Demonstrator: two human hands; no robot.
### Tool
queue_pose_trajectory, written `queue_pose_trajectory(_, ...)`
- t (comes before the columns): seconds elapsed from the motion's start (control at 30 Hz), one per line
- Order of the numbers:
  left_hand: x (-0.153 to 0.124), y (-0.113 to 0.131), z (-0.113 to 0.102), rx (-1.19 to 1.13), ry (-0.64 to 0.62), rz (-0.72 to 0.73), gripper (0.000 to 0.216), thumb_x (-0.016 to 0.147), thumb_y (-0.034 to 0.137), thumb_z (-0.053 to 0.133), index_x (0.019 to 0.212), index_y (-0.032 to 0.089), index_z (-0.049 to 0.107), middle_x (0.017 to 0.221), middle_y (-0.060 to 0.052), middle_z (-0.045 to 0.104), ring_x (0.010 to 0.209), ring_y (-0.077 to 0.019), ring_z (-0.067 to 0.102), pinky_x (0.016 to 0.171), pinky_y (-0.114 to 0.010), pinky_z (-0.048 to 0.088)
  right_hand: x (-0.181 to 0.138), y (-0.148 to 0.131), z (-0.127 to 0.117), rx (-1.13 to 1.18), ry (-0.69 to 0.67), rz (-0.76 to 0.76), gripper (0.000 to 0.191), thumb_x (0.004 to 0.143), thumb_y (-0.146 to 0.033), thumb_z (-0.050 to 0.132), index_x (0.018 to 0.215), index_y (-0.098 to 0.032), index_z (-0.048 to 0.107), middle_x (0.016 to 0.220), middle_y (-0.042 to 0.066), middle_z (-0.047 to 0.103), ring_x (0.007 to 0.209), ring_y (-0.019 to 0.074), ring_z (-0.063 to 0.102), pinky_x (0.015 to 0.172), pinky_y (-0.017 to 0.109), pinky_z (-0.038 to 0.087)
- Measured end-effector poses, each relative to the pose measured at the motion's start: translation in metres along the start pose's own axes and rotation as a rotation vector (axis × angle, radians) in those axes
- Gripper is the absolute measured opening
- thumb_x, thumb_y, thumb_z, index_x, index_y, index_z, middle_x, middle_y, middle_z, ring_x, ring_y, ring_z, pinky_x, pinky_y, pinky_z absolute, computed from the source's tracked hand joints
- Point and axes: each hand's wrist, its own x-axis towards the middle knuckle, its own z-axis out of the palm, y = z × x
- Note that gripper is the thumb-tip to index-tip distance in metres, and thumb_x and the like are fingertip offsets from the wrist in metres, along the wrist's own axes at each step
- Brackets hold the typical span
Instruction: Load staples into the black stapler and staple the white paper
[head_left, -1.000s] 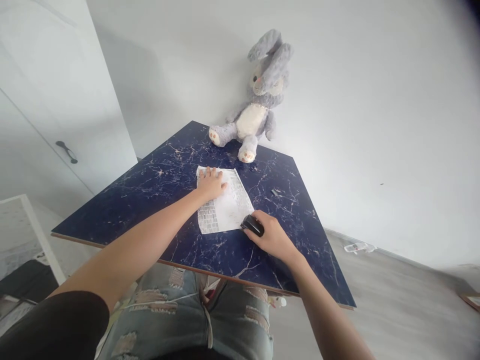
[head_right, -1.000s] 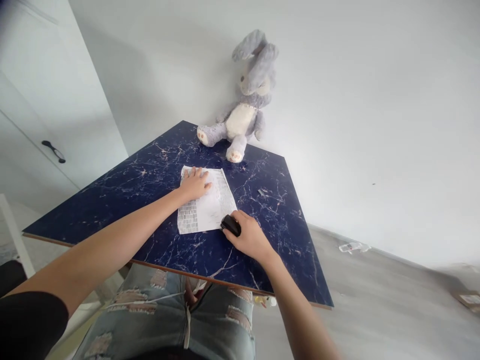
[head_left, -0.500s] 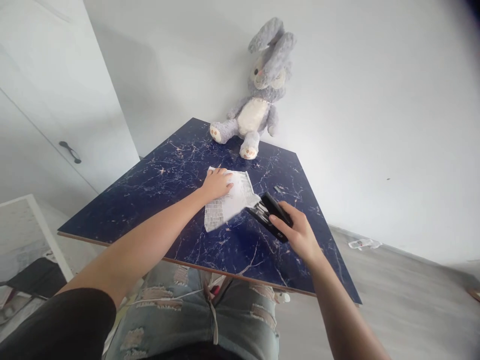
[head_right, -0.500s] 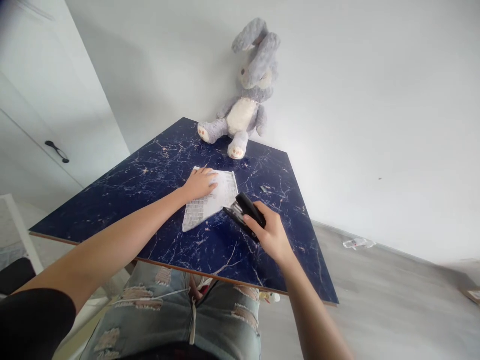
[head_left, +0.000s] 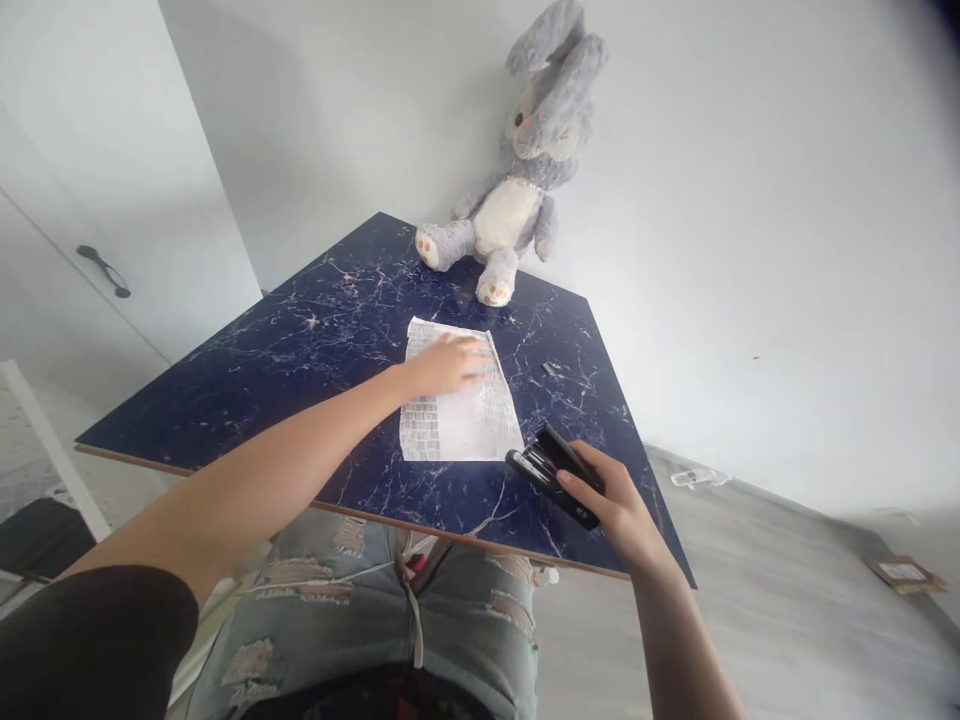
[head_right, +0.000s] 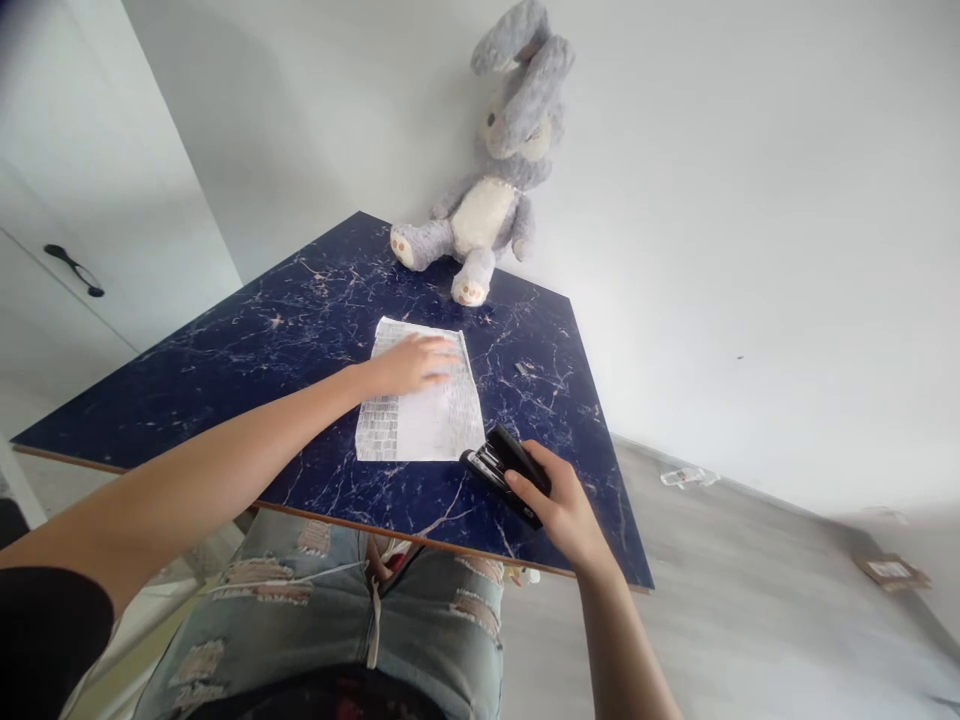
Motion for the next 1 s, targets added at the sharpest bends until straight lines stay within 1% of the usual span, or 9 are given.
queue_pose_trajectory(0.07,-0.001,0.011,0.003,-0.045,-0.117,0.082,0.058,0.099,0.062,0.044,0.152,0.04,0.048,0.169,0.001,0.029,0.156,-0.0349,0.019,0.124,-0.06,0.012,-0.001,0.002,0.005,-0.114,-0.003,-0.007,0.031,0.095,-0.051,0.062,0.095,-0.021,0.062,0.076,-0.001,0.056,0.068,0.0172,0.052,0.059,0.028,0.036)
queue_pose_trajectory(0.13,-0.002,0.018,0.008,-0.044,-0.195,0.066,0.065,0.096,0.067,0.044,0.156,0.043,0.041,0.171,0.004,0.022,0.158,-0.0363,0.01,0.124,-0.063,0.007,-0.002,0.002,0.013,-0.2,0.005,-0.026,0.03,0.096,-0.05,0.06,0.091,-0.021,0.06,0.073,-0.002,0.054,0.067,0.0167,0.05,0.058,0.028,0.035)
queue_pose_trajectory(0.17,-0.001,0.019,0.01,-0.036,-0.209,0.051,0.065,0.097,0.066,0.043,0.157,0.044,0.038,0.171,0.004,0.019,0.159,-0.0365,0.007,0.123,-0.065,0.005,-0.003,0.001,0.018,-0.231,0.015,-0.035,0.029,0.096,-0.049,0.059,0.089,-0.021,0.06,0.072,-0.002,0.054,0.066,0.0166,0.05,0.058,0.028,0.035)
queue_pose_trajectory(0.37,0.002,0.014,0.016,-0.008,-0.149,0.027,0.061,0.1,0.06,0.04,0.157,0.04,0.04,0.171,0.001,0.02,0.158,-0.0388,0.011,0.122,-0.068,0.002,0.007,-0.018,0.053,-0.333,0.077,-0.106,0.02,0.096,-0.038,0.057,0.084,-0.021,0.055,0.074,0.0,0.06,0.066,0.0176,0.053,0.06,0.028,0.036)
queue_pose_trajectory(0.47,0.001,0.014,0.015,0.004,-0.158,0.019,0.059,0.101,0.057,0.039,0.158,0.04,0.038,0.171,0.0,0.02,0.158,-0.0373,0.012,0.122,-0.067,0.003,0.018,-0.023,0.069,-0.401,0.159,-0.158,0.017,0.095,-0.034,0.056,0.085,-0.022,0.053,0.079,0.003,0.062,0.068,0.0195,0.055,0.062,0.03,0.037)
queue_pose_trajectory(0.57,0.0,0.015,0.014,0.003,-0.143,0.029,0.058,0.102,0.057,0.04,0.157,0.04,0.041,0.171,0.0,0.023,0.157,-0.0369,0.015,0.123,-0.066,0.004,0.023,-0.024,0.081,-0.435,0.23,-0.174,0.014,0.096,-0.033,0.053,0.089,-0.021,0.054,0.083,0.004,0.062,0.071,0.0211,0.056,0.065,0.031,0.038)
queue_pose_trajectory(0.67,0.0,0.016,0.013,0.008,-0.137,0.027,0.057,0.101,0.058,0.041,0.156,0.04,0.043,0.17,0.0,0.026,0.156,-0.0378,0.017,0.122,-0.066,0.006,0.022,-0.027,0.086,-0.404,0.237,-0.217,0.011,0.096,-0.032,0.053,0.095,-0.021,0.055,0.088,0.005,0.063,0.076,0.0221,0.058,0.068,0.031,0.04)
queue_pose_trajectory(0.83,0.001,0.014,0.012,-0.009,-0.12,0.031,0.056,0.1,0.057,0.043,0.153,0.038,0.048,0.169,-0.002,0.029,0.155,-0.0393,0.02,0.122,-0.067,0.007,0.009,-0.032,0.087,-0.409,0.171,-0.18,0.017,0.097,-0.036,0.054,0.088,-0.022,0.053,0.078,0.003,0.06,0.067,0.0204,0.055,0.062,0.031,0.038)
queue_pose_trajectory(1.0,0.001,0.013,0.014,-0.067,-0.129,0.015,0.059,0.096,0.056,0.05,0.152,0.04,0.049,0.169,-0.001,0.028,0.156,-0.0391,0.018,0.122,-0.068,0.004,-0.001,-0.032,0.089,-0.428,0.18,-0.189,0.014,0.097,-0.036,0.054,0.097,-0.022,0.057,0.085,0.004,0.064,0.074,0.0221,0.059,0.066,0.031,0.041)
